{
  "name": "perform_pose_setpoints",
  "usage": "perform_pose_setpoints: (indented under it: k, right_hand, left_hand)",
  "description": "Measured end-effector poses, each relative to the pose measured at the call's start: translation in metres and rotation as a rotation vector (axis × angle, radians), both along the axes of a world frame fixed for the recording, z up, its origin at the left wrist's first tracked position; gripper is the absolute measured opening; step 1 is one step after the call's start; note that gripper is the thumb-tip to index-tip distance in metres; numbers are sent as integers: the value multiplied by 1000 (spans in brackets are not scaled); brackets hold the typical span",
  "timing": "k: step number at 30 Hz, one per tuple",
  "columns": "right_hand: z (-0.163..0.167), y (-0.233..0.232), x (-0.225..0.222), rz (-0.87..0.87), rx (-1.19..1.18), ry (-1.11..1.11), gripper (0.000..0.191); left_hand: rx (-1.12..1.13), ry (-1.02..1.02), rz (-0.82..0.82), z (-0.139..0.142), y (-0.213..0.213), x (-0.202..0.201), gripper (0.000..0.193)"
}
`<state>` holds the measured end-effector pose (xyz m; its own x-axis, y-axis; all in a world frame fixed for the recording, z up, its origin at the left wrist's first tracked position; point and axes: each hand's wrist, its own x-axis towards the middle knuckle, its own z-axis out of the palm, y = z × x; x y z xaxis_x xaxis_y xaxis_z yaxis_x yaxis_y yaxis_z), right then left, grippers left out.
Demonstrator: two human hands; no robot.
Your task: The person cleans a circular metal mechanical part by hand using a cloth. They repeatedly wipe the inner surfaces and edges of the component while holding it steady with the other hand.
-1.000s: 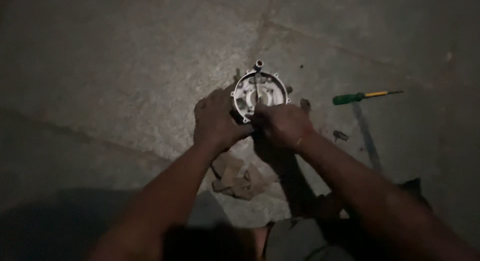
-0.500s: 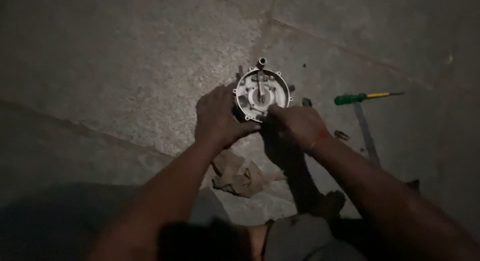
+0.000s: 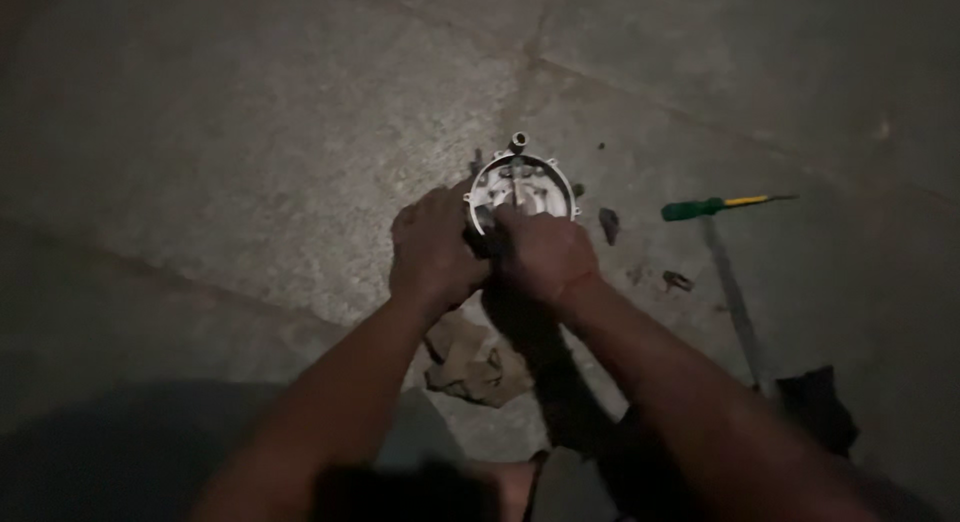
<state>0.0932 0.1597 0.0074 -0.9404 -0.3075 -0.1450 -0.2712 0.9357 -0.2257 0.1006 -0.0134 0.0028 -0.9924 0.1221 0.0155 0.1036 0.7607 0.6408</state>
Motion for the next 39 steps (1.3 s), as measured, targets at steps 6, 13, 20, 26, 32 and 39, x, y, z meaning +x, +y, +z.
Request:
perform_pose_setpoints:
  k: [6,13,20,26,32,39]
  right_hand:
    - [14,22,9,105,106,-31,34]
    - [106,58,23,-219,78,-171,25]
    - [137,86,42,-399,-131,-25,27]
    - [121,83,19,-357,-214,-30,29]
    - [104,78,5,-342,-211,4,25]
    - [55,95,1,-255,-285,43,24]
  left_hand:
    - [-43,-197,-7,14,-3,1,94]
    - [-11,-114,-18,24,-1,6,109]
    - [-78,-22,-9,20,6,5,117]
    - [6,6,5,21,10,8,106]
    - [27,-142,56,38,14,10,82]
    - [10,21,144,31,29,34,89]
